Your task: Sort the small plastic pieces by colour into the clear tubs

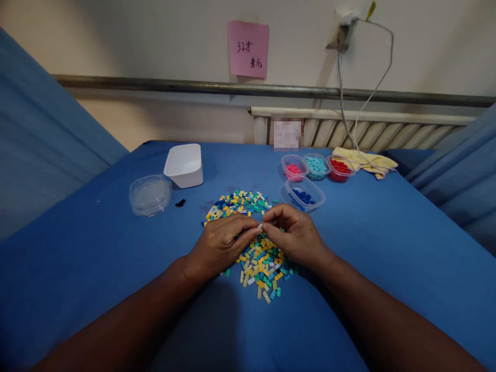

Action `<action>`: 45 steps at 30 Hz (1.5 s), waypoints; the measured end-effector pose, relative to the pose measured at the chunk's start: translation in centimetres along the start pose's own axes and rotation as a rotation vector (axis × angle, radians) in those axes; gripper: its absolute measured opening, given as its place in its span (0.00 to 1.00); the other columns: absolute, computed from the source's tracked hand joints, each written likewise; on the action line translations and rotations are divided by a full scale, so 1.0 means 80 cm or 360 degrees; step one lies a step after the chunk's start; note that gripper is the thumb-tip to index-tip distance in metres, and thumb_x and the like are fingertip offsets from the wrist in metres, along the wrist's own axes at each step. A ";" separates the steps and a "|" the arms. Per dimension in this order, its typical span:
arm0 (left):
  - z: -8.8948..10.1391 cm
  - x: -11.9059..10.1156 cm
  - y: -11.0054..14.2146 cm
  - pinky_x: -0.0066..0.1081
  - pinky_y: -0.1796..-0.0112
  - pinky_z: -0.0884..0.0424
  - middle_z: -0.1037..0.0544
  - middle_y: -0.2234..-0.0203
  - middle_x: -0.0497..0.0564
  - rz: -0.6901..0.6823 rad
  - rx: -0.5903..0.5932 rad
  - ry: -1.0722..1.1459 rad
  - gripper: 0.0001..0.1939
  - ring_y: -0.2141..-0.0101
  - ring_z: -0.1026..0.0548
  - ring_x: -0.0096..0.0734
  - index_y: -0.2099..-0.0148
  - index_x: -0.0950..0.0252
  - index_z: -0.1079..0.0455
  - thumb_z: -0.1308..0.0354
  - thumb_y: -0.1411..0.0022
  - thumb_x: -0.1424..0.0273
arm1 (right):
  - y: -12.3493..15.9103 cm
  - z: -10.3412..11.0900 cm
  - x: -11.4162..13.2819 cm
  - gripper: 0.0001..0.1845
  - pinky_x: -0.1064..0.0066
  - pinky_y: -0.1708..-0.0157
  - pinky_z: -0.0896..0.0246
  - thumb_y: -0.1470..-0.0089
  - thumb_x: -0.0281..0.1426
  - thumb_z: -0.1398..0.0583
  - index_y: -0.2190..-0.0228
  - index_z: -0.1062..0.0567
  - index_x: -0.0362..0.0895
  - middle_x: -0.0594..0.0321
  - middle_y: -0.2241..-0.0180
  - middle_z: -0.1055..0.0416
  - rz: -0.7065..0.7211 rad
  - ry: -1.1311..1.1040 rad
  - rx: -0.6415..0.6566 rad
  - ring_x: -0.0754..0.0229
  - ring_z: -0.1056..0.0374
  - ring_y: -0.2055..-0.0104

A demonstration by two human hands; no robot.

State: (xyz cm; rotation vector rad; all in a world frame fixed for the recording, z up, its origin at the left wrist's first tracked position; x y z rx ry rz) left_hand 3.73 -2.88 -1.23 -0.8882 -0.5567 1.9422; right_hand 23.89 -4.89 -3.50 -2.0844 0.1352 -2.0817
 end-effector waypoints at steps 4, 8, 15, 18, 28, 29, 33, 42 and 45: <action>-0.002 0.000 0.001 0.27 0.62 0.25 0.16 0.63 0.49 0.0053 0.0032 0.0020 0.04 0.64 0.18 0.28 0.53 0.66 0.24 0.38 0.26 0.71 | 0.000 -0.002 0.000 0.13 0.67 0.68 0.34 0.45 0.39 0.28 0.63 0.22 0.47 0.65 0.70 0.24 -0.0028 -0.0019 -0.0009 0.61 0.30 0.69; -0.004 0.003 0.002 0.29 0.61 0.24 0.17 0.65 0.48 0.0121 0.0020 0.0023 0.04 0.64 0.18 0.29 0.54 0.65 0.23 0.37 0.26 0.71 | 0.002 0.000 0.003 0.11 0.68 0.69 0.35 0.43 0.36 0.29 0.61 0.23 0.47 0.65 0.70 0.24 0.0020 0.0057 -0.0028 0.61 0.30 0.69; -0.004 0.004 0.003 0.28 0.60 0.24 0.16 0.64 0.48 0.0254 -0.0044 0.0236 0.04 0.64 0.18 0.27 0.54 0.63 0.20 0.35 0.28 0.70 | 0.007 0.004 0.009 0.04 0.64 0.61 0.31 0.36 0.33 0.34 0.60 0.23 0.48 0.62 0.64 0.23 0.0300 0.0420 0.0043 0.59 0.26 0.63; -0.004 0.002 0.002 0.28 0.60 0.24 0.15 0.64 0.47 0.0427 -0.0026 0.0356 0.03 0.64 0.17 0.27 0.56 0.62 0.19 0.34 0.29 0.70 | 0.007 0.005 0.015 0.01 0.64 0.59 0.31 0.35 0.29 0.36 0.61 0.24 0.48 0.63 0.63 0.23 0.0582 0.0638 0.0054 0.58 0.26 0.61; -0.009 0.000 0.000 0.24 0.73 0.34 0.21 0.75 0.48 0.1198 0.0053 0.1024 0.09 0.75 0.27 0.24 0.61 0.64 0.16 0.31 0.36 0.63 | 0.009 0.006 0.021 0.09 0.65 0.57 0.28 0.34 0.23 0.38 0.56 0.27 0.49 0.62 0.61 0.22 0.0982 0.0937 0.0057 0.59 0.24 0.57; -0.010 0.000 0.000 0.24 0.73 0.34 0.21 0.75 0.48 0.1221 0.0055 0.1050 0.09 0.75 0.28 0.23 0.61 0.64 0.17 0.30 0.36 0.63 | 0.009 0.005 0.022 0.09 0.65 0.56 0.28 0.34 0.22 0.38 0.56 0.27 0.49 0.62 0.61 0.22 0.0990 0.0948 0.0046 0.59 0.24 0.57; -0.011 -0.001 -0.001 0.25 0.70 0.32 0.20 0.74 0.49 0.1281 0.0045 0.1147 0.09 0.73 0.26 0.24 0.60 0.65 0.16 0.30 0.38 0.64 | 0.009 0.004 0.024 0.08 0.65 0.56 0.28 0.34 0.23 0.38 0.57 0.27 0.48 0.62 0.61 0.22 0.1012 0.0966 0.0029 0.58 0.24 0.57; -0.008 0.004 -0.003 0.27 0.70 0.32 0.20 0.73 0.51 0.1371 0.0171 0.1401 0.14 0.75 0.27 0.24 0.57 0.67 0.18 0.29 0.38 0.60 | 0.011 0.005 0.030 0.14 0.60 0.54 0.26 0.34 0.23 0.38 0.50 0.27 0.49 0.59 0.57 0.22 0.1069 0.1001 0.0134 0.55 0.24 0.54; -0.004 0.003 -0.005 0.26 0.71 0.33 0.21 0.72 0.50 0.1406 0.0231 0.1528 0.15 0.75 0.29 0.23 0.59 0.67 0.19 0.29 0.37 0.58 | 0.011 0.006 0.031 0.17 0.58 0.53 0.26 0.35 0.25 0.35 0.47 0.27 0.48 0.56 0.55 0.22 0.1115 0.1044 0.0117 0.54 0.25 0.52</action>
Point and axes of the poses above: each hand's wrist, its own y-axis away from the middle knuckle, its own z-axis out of the back of the hand, x = y × z, the point moved 1 cm from there along -y, towards the middle knuckle
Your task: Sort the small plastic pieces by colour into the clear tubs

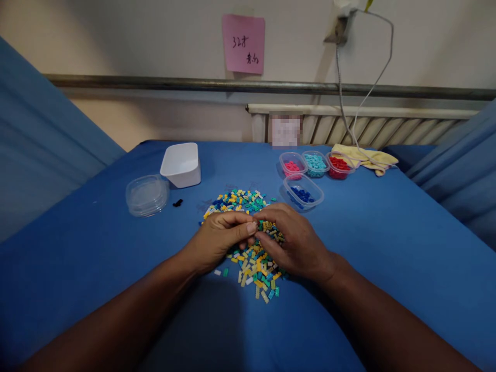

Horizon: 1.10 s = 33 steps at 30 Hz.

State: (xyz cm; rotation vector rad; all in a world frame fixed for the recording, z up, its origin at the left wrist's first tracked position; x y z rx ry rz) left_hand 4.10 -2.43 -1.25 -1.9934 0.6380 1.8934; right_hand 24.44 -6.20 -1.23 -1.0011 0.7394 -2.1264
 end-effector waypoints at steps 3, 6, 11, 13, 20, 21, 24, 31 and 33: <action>0.001 -0.001 0.002 0.25 0.73 0.38 0.24 0.75 0.49 0.0073 0.0059 0.0069 0.17 0.76 0.31 0.23 0.61 0.67 0.19 0.28 0.39 0.56 | 0.000 0.002 -0.002 0.16 0.60 0.55 0.25 0.35 0.26 0.34 0.48 0.25 0.48 0.57 0.57 0.22 0.0074 0.0038 0.0013 0.55 0.24 0.55; 0.001 -0.001 0.004 0.25 0.74 0.40 0.27 0.78 0.48 0.0137 0.0068 0.0089 0.19 0.76 0.33 0.23 0.61 0.67 0.19 0.26 0.41 0.55 | 0.000 0.004 -0.003 0.15 0.62 0.58 0.25 0.35 0.25 0.34 0.49 0.25 0.47 0.57 0.59 0.21 0.0141 0.0100 0.0058 0.55 0.24 0.57; 0.000 -0.001 0.004 0.25 0.76 0.42 0.27 0.77 0.48 0.0194 0.0088 0.0096 0.20 0.78 0.35 0.22 0.60 0.67 0.18 0.27 0.41 0.54 | 0.000 0.006 -0.001 0.13 0.63 0.58 0.25 0.35 0.24 0.36 0.50 0.24 0.47 0.58 0.59 0.20 0.0135 0.0107 0.0110 0.56 0.23 0.58; 0.000 0.000 0.004 0.25 0.76 0.42 0.26 0.77 0.48 0.0227 0.0108 0.0139 0.20 0.79 0.35 0.21 0.60 0.67 0.19 0.26 0.42 0.54 | 0.000 0.006 0.000 0.11 0.64 0.58 0.25 0.35 0.25 0.36 0.51 0.24 0.47 0.59 0.59 0.20 0.0106 0.0062 0.0146 0.57 0.23 0.59; 0.003 0.001 0.004 0.23 0.77 0.45 0.27 0.78 0.47 0.0317 0.0137 0.0285 0.18 0.78 0.36 0.20 0.62 0.67 0.21 0.24 0.44 0.57 | 0.000 0.003 0.001 0.11 0.65 0.58 0.26 0.34 0.25 0.36 0.51 0.24 0.48 0.60 0.59 0.19 0.0031 -0.0135 0.0170 0.58 0.22 0.58; 0.003 0.000 0.004 0.23 0.77 0.46 0.27 0.78 0.47 0.0329 0.0141 0.0290 0.18 0.78 0.35 0.21 0.63 0.67 0.21 0.24 0.44 0.58 | 0.000 0.003 0.002 0.11 0.65 0.58 0.26 0.34 0.25 0.36 0.51 0.24 0.48 0.59 0.59 0.19 0.0022 -0.0147 0.0172 0.58 0.22 0.58; 0.004 -0.002 0.005 0.24 0.77 0.47 0.27 0.78 0.47 0.0371 0.0150 0.0295 0.17 0.78 0.35 0.21 0.63 0.66 0.22 0.24 0.45 0.59 | 0.001 0.002 0.002 0.09 0.66 0.58 0.26 0.33 0.26 0.36 0.52 0.23 0.47 0.59 0.59 0.19 -0.0012 -0.0151 0.0206 0.58 0.23 0.58; 0.004 -0.004 0.007 0.25 0.78 0.51 0.28 0.78 0.47 0.0390 0.0209 0.0290 0.18 0.79 0.38 0.20 0.62 0.66 0.22 0.25 0.43 0.57 | -0.002 0.005 0.007 0.09 0.67 0.61 0.26 0.34 0.27 0.36 0.52 0.22 0.45 0.58 0.61 0.22 0.0044 -0.0064 0.0099 0.59 0.24 0.60; 0.004 -0.003 0.007 0.25 0.78 0.52 0.27 0.78 0.48 0.0394 0.0236 0.0280 0.19 0.80 0.38 0.20 0.61 0.66 0.21 0.25 0.42 0.56 | -0.004 0.006 0.008 0.09 0.67 0.62 0.27 0.34 0.27 0.35 0.53 0.21 0.45 0.59 0.62 0.22 0.0051 -0.0064 0.0085 0.60 0.25 0.62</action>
Point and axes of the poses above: each hand's wrist, its own y-axis away from the middle knuckle, its own z-axis out of the back of the hand, x = y × z, the point moved 1 cm from there along -y, towards the middle knuckle
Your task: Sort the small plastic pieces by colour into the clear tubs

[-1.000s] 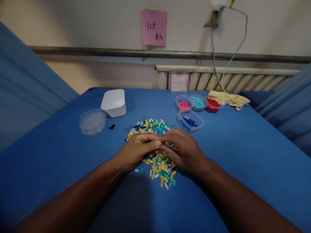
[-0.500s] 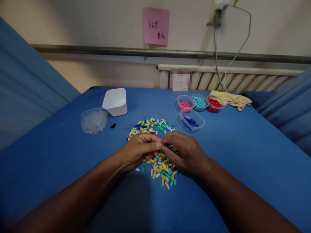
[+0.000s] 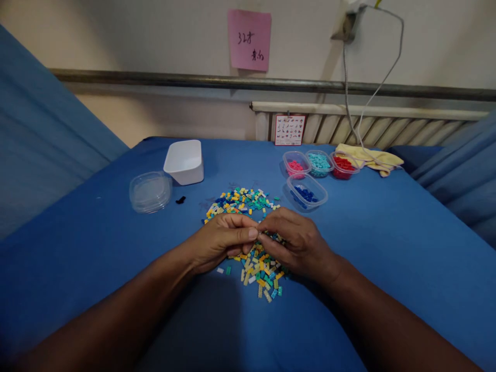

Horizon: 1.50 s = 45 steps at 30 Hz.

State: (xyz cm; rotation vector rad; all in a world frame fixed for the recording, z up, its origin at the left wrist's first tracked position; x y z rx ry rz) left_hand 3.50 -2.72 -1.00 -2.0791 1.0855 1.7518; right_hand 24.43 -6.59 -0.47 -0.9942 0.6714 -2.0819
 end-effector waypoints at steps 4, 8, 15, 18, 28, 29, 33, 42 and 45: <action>0.000 -0.006 0.001 0.25 0.79 0.51 0.24 0.76 0.51 -0.0045 -0.0022 -0.0017 0.19 0.79 0.35 0.20 0.58 0.67 0.20 0.28 0.39 0.55 | -0.001 0.002 -0.001 0.07 0.67 0.63 0.27 0.35 0.27 0.35 0.54 0.21 0.46 0.60 0.64 0.21 -0.0005 0.0018 -0.0028 0.60 0.24 0.63; 0.014 -0.029 0.007 0.24 0.79 0.49 0.21 0.68 0.52 -0.0293 -0.0314 -0.0018 0.19 0.76 0.30 0.22 0.55 0.66 0.21 0.28 0.40 0.57 | 0.000 0.001 -0.003 0.03 0.67 0.64 0.28 0.34 0.28 0.36 0.58 0.21 0.47 0.61 0.65 0.21 -0.0045 0.0029 0.0043 0.59 0.25 0.65; 0.070 -0.062 0.026 0.28 0.70 0.35 0.22 0.72 0.50 -0.0533 -0.0731 -0.1054 0.14 0.72 0.29 0.28 0.60 0.66 0.20 0.34 0.35 0.59 | 0.009 -0.006 -0.007 0.06 0.65 0.63 0.31 0.30 0.30 0.39 0.58 0.21 0.45 0.58 0.64 0.21 0.0043 0.0092 0.0460 0.58 0.25 0.63; 0.085 -0.058 0.031 0.31 0.67 0.34 0.18 0.67 0.52 -0.0367 -0.0598 -0.1732 0.10 0.68 0.25 0.34 0.58 0.63 0.18 0.38 0.33 0.64 | 0.012 -0.003 -0.012 0.06 0.63 0.62 0.31 0.31 0.32 0.37 0.57 0.20 0.44 0.57 0.63 0.20 0.0066 0.0197 0.0504 0.55 0.25 0.62; 0.081 -0.044 0.031 0.33 0.61 0.33 0.19 0.60 0.53 -0.0394 -0.0308 -0.2413 0.12 0.61 0.23 0.37 0.57 0.59 0.17 0.42 0.32 0.72 | 0.015 -0.022 0.019 0.07 0.63 0.67 0.36 0.31 0.32 0.38 0.64 0.22 0.46 0.62 0.69 0.23 0.0235 0.0067 0.0596 0.58 0.29 0.68; 0.079 -0.042 0.031 0.33 0.61 0.33 0.19 0.60 0.53 -0.0396 -0.0303 -0.2447 0.12 0.60 0.23 0.38 0.57 0.58 0.17 0.43 0.32 0.73 | 0.016 -0.028 0.026 0.09 0.63 0.68 0.37 0.30 0.33 0.39 0.65 0.23 0.47 0.62 0.70 0.24 0.0272 0.0053 0.0643 0.59 0.30 0.69; 0.074 -0.041 0.033 0.34 0.63 0.33 0.20 0.60 0.53 -0.0392 -0.0271 -0.2525 0.12 0.60 0.23 0.39 0.56 0.58 0.18 0.44 0.31 0.72 | 0.019 -0.044 0.043 0.16 0.64 0.70 0.40 0.29 0.37 0.40 0.70 0.26 0.47 0.64 0.74 0.28 0.0374 0.0065 0.0679 0.59 0.33 0.71; 0.061 -0.043 0.044 0.35 0.63 0.34 0.21 0.60 0.53 -0.0318 -0.0256 -0.2533 0.07 0.61 0.24 0.39 0.57 0.62 0.25 0.44 0.32 0.72 | 0.020 -0.041 0.043 0.16 0.63 0.71 0.41 0.29 0.37 0.40 0.70 0.25 0.47 0.64 0.74 0.30 0.0389 0.0083 0.0632 0.59 0.35 0.72; 0.062 -0.043 0.044 0.35 0.64 0.36 0.22 0.63 0.53 -0.0299 -0.0246 -0.2553 0.06 0.63 0.25 0.39 0.59 0.62 0.26 0.44 0.32 0.71 | 0.018 -0.040 0.044 0.17 0.63 0.72 0.42 0.29 0.38 0.41 0.71 0.25 0.46 0.64 0.74 0.30 0.0393 0.0099 0.0615 0.59 0.36 0.72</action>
Point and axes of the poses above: each hand's wrist, its own y-axis away from the middle knuckle, its own z-axis out of the back of the hand, x = y × z, the point moved 1 cm from there along -y, towards the middle knuckle
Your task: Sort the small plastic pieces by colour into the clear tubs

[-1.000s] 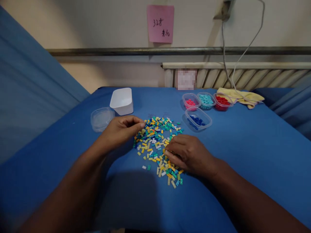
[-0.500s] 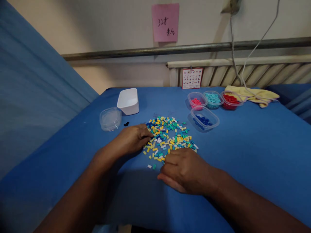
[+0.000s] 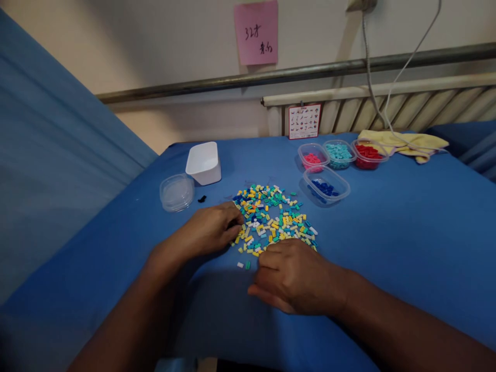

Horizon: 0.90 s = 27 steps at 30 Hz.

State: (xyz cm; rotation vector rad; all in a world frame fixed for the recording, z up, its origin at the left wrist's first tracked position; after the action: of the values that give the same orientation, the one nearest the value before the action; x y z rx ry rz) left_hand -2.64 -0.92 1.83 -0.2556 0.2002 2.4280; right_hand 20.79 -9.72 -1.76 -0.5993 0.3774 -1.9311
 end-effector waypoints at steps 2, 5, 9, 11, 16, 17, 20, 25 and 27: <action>0.001 0.000 0.000 0.35 0.65 0.37 0.22 0.64 0.53 0.0006 -0.0006 0.0002 0.06 0.64 0.25 0.38 0.60 0.62 0.26 0.45 0.31 0.71 | -0.001 0.000 0.000 0.18 0.63 0.72 0.43 0.28 0.38 0.41 0.71 0.25 0.46 0.65 0.74 0.31 -0.0007 0.0013 0.0000 0.59 0.36 0.72; 0.003 -0.005 -0.002 0.35 0.65 0.36 0.23 0.62 0.53 0.0010 -0.0087 0.0036 0.07 0.66 0.27 0.36 0.58 0.63 0.27 0.46 0.29 0.70 | 0.000 -0.001 -0.001 0.18 0.62 0.72 0.44 0.28 0.38 0.42 0.70 0.25 0.46 0.65 0.74 0.30 -0.0019 0.0016 0.0016 0.59 0.35 0.71; -0.002 -0.012 -0.013 0.35 0.61 0.33 0.22 0.60 0.54 -0.0121 -0.0118 0.0041 0.09 0.61 0.25 0.38 0.54 0.63 0.26 0.47 0.27 0.70 | 0.001 -0.004 -0.003 0.17 0.64 0.71 0.44 0.28 0.39 0.41 0.70 0.25 0.46 0.64 0.72 0.28 -0.0038 0.0005 0.0017 0.60 0.34 0.70; -0.010 -0.011 -0.021 0.36 0.58 0.31 0.22 0.58 0.55 -0.0172 -0.0096 -0.0032 0.11 0.58 0.24 0.40 0.50 0.64 0.24 0.48 0.26 0.71 | 0.001 -0.006 -0.003 0.18 0.65 0.70 0.44 0.29 0.40 0.40 0.71 0.25 0.46 0.65 0.72 0.28 -0.0040 0.0010 0.0003 0.60 0.34 0.69; -0.028 0.007 -0.034 0.37 0.55 0.28 0.22 0.53 0.56 -0.0005 -0.0251 -0.0183 0.14 0.55 0.22 0.41 0.44 0.60 0.23 0.47 0.24 0.69 | 0.002 -0.008 -0.004 0.20 0.64 0.69 0.45 0.27 0.40 0.42 0.71 0.25 0.45 0.65 0.72 0.28 -0.0041 0.0043 0.0025 0.61 0.34 0.69; -0.030 0.010 -0.035 0.37 0.56 0.28 0.22 0.52 0.55 0.0023 -0.0280 -0.0195 0.14 0.55 0.22 0.41 0.44 0.60 0.23 0.47 0.24 0.68 | 0.002 -0.008 -0.004 0.21 0.64 0.69 0.45 0.27 0.41 0.42 0.72 0.25 0.45 0.65 0.72 0.28 -0.0042 0.0048 0.0031 0.61 0.34 0.69; -0.031 0.011 -0.035 0.37 0.57 0.27 0.22 0.53 0.54 0.0067 -0.0276 -0.0223 0.14 0.55 0.22 0.41 0.44 0.58 0.22 0.47 0.24 0.67 | 0.002 -0.009 -0.004 0.22 0.63 0.69 0.47 0.27 0.41 0.43 0.73 0.26 0.45 0.65 0.72 0.29 -0.0041 0.0059 0.0039 0.61 0.35 0.69; -0.024 0.006 -0.038 0.37 0.58 0.28 0.22 0.56 0.55 0.0026 -0.0198 -0.0241 0.16 0.56 0.22 0.42 0.42 0.58 0.22 0.48 0.24 0.69 | 0.002 -0.011 -0.004 0.22 0.63 0.68 0.47 0.26 0.41 0.44 0.72 0.26 0.45 0.65 0.72 0.28 -0.0050 0.0053 0.0054 0.61 0.34 0.68; -0.022 0.005 -0.040 0.36 0.59 0.28 0.22 0.57 0.55 -0.0013 -0.0141 -0.0267 0.16 0.57 0.22 0.42 0.41 0.58 0.23 0.48 0.25 0.70 | 0.002 -0.011 -0.004 0.22 0.64 0.68 0.47 0.26 0.41 0.44 0.72 0.26 0.45 0.65 0.72 0.28 -0.0049 0.0050 0.0047 0.61 0.34 0.68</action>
State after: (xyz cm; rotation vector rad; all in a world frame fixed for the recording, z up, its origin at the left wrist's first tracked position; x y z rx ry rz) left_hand -0.62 1.36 -0.20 -0.0911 0.0171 2.4388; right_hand 20.53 -9.49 -2.63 -0.5592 0.3605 -1.9743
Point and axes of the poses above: each hand's wrist, its own y-axis away from the middle knuckle, its own z-axis out of the back of the hand, x = y × z, the point moved 1 cm from there along -y, towards the middle knuckle
